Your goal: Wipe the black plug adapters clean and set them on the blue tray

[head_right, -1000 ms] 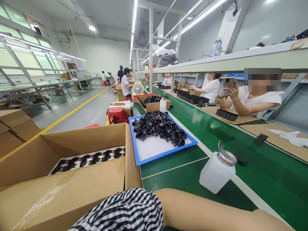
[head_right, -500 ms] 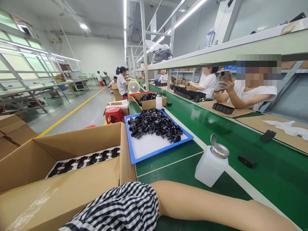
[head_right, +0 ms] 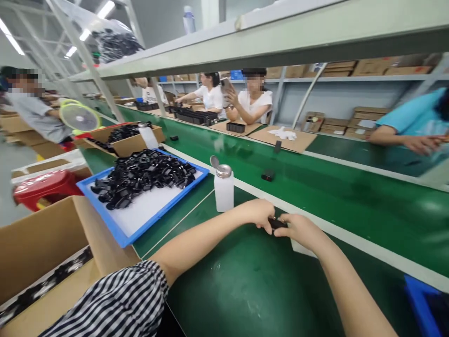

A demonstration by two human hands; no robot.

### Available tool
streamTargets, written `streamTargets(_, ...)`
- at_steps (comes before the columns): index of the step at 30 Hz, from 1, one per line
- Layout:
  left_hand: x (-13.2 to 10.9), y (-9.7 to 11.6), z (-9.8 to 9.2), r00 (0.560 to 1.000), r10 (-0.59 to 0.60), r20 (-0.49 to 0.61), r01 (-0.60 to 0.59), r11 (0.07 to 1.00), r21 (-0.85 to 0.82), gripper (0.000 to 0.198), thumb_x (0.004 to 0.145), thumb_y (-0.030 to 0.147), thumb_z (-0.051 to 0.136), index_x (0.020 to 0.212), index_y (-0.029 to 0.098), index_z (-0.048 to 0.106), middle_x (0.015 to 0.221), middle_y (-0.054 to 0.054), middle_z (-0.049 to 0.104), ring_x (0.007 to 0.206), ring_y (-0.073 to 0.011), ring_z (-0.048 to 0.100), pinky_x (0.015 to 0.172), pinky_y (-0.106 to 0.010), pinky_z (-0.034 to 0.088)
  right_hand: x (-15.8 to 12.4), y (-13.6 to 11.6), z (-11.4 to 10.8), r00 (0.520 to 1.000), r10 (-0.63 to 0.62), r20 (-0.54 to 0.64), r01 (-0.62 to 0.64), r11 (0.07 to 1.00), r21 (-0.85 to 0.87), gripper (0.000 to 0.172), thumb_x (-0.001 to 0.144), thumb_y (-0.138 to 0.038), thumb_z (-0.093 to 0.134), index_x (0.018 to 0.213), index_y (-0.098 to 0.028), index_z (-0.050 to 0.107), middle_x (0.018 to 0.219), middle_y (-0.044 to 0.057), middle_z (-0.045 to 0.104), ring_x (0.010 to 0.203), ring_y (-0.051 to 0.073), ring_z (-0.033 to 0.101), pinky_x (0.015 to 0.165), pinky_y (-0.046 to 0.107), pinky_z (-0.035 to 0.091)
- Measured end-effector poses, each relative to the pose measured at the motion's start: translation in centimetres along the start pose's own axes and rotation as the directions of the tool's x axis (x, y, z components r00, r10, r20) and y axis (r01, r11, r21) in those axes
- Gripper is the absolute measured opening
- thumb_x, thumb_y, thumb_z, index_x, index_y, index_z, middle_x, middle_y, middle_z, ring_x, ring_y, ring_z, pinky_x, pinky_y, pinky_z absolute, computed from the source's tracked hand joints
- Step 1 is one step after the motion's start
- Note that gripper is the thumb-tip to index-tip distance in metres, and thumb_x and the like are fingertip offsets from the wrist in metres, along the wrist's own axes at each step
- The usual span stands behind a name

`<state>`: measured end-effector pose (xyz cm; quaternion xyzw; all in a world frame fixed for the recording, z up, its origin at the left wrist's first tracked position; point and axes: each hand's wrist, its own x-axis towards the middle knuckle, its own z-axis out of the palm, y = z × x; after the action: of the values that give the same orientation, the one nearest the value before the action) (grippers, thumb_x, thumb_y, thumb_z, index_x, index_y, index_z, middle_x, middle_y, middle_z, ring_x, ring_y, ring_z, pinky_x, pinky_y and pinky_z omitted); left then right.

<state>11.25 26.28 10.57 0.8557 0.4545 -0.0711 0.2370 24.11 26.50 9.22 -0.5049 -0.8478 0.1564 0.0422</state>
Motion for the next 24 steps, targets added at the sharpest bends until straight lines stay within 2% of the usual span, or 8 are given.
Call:
streamTargets(2,-0.4,0.0,0.4,0.996,-0.016,-0.093,0.021,0.998,0.056,0.022,0.061,0.029,0.058,0.064,0.008,0.055,0.057,-0.006,0.057,0.054,-0.0159,0.054,0.048,-0.021,0.038,-0.3,-0.1,-0.1,0.995,0.037,0.097,-0.042,0.998,0.054,0.015,0.056,-0.032,0.053,0.066,-0.022,0.059,0.070,-0.002,0.061,0.064,0.017,0.055,0.054,0.024,0.041)
streamTargets(4,-0.6,0.0,0.6,0.989,-0.034,-0.142,0.047,0.995,0.088,0.023,0.060,0.029,0.059,0.068,0.008,0.056,0.061,-0.008,0.058,0.056,-0.0178,0.054,0.048,-0.022,0.038,-0.5,0.0,-0.1,0.992,0.076,0.104,-0.082,0.995,0.056,0.019,0.056,-0.033,0.053,0.069,-0.020,0.058,0.072,0.000,0.061,0.065,0.018,0.054,0.055,0.025,0.040)
streamTargets(11,0.0,0.0,0.1,0.996,-0.088,-0.002,0.087,0.990,-0.108,0.016,0.057,0.023,0.062,0.062,0.008,0.055,0.049,-0.003,0.055,0.046,-0.0107,0.052,0.048,-0.017,0.038,-0.6,0.2,0.4,0.991,0.107,0.076,-0.112,0.992,0.064,0.018,0.055,-0.033,0.056,0.068,-0.021,0.059,0.066,-0.001,0.060,0.061,0.017,0.053,0.051,0.024,0.037)
streamTargets(15,0.4,0.3,-0.3,0.985,-0.165,0.051,0.169,0.981,-0.091,0.018,0.055,0.021,0.064,0.064,0.008,0.056,0.048,-0.003,0.056,0.046,-0.0106,0.052,0.050,-0.017,0.039,-0.4,0.4,0.8,0.992,0.127,0.018,-0.128,0.990,0.051,0.013,0.053,-0.030,0.057,0.063,-0.022,0.059,0.062,-0.001,0.060,0.057,0.017,0.053,0.048,0.024,0.037)
streamTargets(18,0.2,0.5,-0.3,0.985,-0.165,0.041,0.168,0.984,-0.059,0.016,0.057,0.021,0.062,0.067,0.008,0.057,0.050,-0.004,0.057,0.046,-0.0107,0.052,0.051,-0.018,0.040,-0.4,0.4,0.9,0.994,0.111,0.013,-0.112,0.992,0.066,0.014,0.053,-0.030,0.057,0.064,-0.022,0.060,0.062,-0.001,0.060,0.057,0.017,0.054,0.049,0.024,0.037)
streamTargets(21,-0.5,0.6,0.4,0.990,-0.134,-0.037,0.133,0.991,-0.016,0.020,0.061,0.026,0.059,0.073,0.009,0.058,0.058,-0.006,0.058,0.053,-0.0137,0.054,0.053,-0.020,0.040,-0.4,0.2,0.8,0.994,0.104,0.034,-0.105,0.994,0.034,0.013,0.054,-0.030,0.057,0.063,-0.022,0.060,0.063,0.000,0.060,0.059,0.018,0.055,0.050,0.024,0.038)
streamTargets(24,-1.3,0.4,1.7,0.968,-0.139,-0.210,0.149,0.988,0.034,0.029,0.063,0.035,0.055,0.078,0.010,0.058,0.073,-0.010,0.058,0.068,-0.0198,0.054,0.057,-0.024,0.041,-0.6,-0.1,0.9,0.992,0.122,0.006,-0.122,0.992,-0.035,0.014,0.055,-0.030,0.055,0.065,-0.021,0.060,0.066,0.001,0.061,0.065,0.020,0.055,0.051,0.025,0.039)
